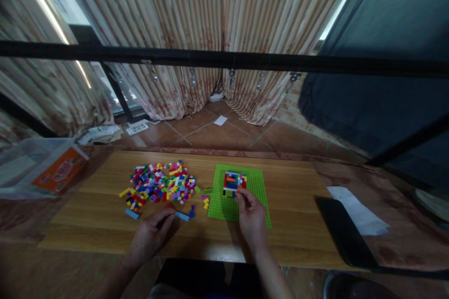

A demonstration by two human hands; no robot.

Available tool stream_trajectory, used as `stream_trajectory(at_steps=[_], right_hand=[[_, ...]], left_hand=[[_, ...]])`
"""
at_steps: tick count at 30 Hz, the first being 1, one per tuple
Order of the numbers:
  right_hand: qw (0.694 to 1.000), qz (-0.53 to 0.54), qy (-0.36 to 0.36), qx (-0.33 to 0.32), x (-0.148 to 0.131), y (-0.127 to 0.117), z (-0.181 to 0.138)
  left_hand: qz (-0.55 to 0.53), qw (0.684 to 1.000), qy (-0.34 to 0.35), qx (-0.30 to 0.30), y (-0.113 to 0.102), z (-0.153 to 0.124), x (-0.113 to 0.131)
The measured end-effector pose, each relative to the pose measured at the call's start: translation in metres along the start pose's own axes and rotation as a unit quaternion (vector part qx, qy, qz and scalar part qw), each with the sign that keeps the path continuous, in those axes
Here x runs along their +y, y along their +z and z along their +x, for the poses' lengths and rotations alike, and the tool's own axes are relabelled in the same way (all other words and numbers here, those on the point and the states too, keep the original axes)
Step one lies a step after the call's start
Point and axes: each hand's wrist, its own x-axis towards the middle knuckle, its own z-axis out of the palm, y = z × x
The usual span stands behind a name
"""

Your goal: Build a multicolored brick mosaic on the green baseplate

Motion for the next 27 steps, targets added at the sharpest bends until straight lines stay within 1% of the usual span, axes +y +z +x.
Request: stream_trajectory(at_steps=[4,8,11,16,19,22,27], right_hand=[[0.999,-0.025,-0.006,0.047,0.006,-0.010,0.013],[0.998,-0.025,0.007,0.059,0.013,-0.013,0.024],[0.997,-0.056,0.001,0.057,0.014,-0.013,0.031],[0.986,-0.154,-0.060,0.038,0.007,-0.010,0.040],[0.975,-0.208,-0.080,0.021,0.003,-0.006,0.042],[0.966,-0.245,-0.078,0.009,0.000,-0.003,0.044],[0.962,-0.268,-0.054,-0.002,-0.003,0.000,0.048]], left_hand=[[0.008,1.000,0.015,0.008,-0.001,0.001,-0.001],[0.018,1.000,0.016,0.006,-0.002,0.001,-0.001],[0.022,1.000,0.017,0.008,-0.002,0.001,-0.001],[0.031,0.999,0.019,0.022,-0.001,0.002,-0.003],[0.027,0.999,0.026,0.023,-0.001,0.002,-0.003],[0.019,0.999,0.030,0.021,-0.001,0.002,-0.001],[0.015,1.000,0.023,0.014,-0.001,0.003,0.000]])
